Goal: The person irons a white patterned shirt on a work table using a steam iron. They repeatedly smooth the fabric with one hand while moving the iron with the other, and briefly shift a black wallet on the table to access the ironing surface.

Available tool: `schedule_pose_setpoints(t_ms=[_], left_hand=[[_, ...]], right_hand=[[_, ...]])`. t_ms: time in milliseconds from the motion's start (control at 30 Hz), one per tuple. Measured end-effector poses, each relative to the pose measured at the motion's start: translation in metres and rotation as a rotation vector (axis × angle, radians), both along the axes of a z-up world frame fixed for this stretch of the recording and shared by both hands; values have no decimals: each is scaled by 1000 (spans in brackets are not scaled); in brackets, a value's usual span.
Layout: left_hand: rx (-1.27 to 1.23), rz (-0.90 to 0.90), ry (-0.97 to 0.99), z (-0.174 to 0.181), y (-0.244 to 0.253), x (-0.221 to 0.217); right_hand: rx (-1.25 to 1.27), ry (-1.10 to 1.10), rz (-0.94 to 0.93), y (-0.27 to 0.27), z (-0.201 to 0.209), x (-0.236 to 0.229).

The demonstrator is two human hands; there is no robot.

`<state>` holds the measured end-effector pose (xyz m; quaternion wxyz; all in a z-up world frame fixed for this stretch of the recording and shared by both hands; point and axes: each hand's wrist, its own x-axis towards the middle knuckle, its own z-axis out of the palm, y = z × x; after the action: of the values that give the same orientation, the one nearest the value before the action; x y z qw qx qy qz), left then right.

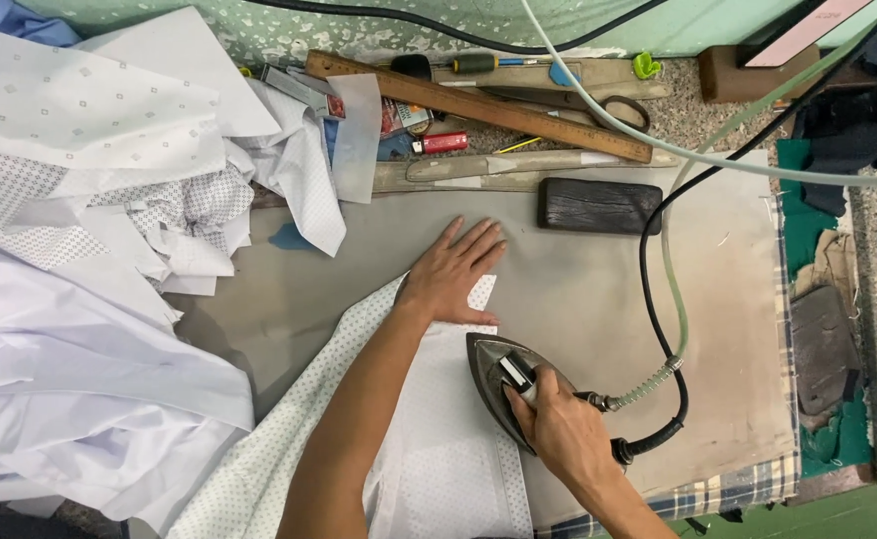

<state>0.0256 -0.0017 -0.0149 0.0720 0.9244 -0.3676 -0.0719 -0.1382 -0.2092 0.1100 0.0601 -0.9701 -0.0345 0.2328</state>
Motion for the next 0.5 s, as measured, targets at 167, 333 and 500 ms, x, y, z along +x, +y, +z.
schedule_pose_setpoints(t_ms=[167,333,500], left_hand=[[-34,-3,-18,0,0,-1],[-53,-10,-15,1,1,0],[-61,-9,-38,-1,1,0]], right_hand=[[-7,-130,121,14,-5,-1],[-8,-96,118,9,-4,-1],[-22,-70,25,-9,-3,-11]])
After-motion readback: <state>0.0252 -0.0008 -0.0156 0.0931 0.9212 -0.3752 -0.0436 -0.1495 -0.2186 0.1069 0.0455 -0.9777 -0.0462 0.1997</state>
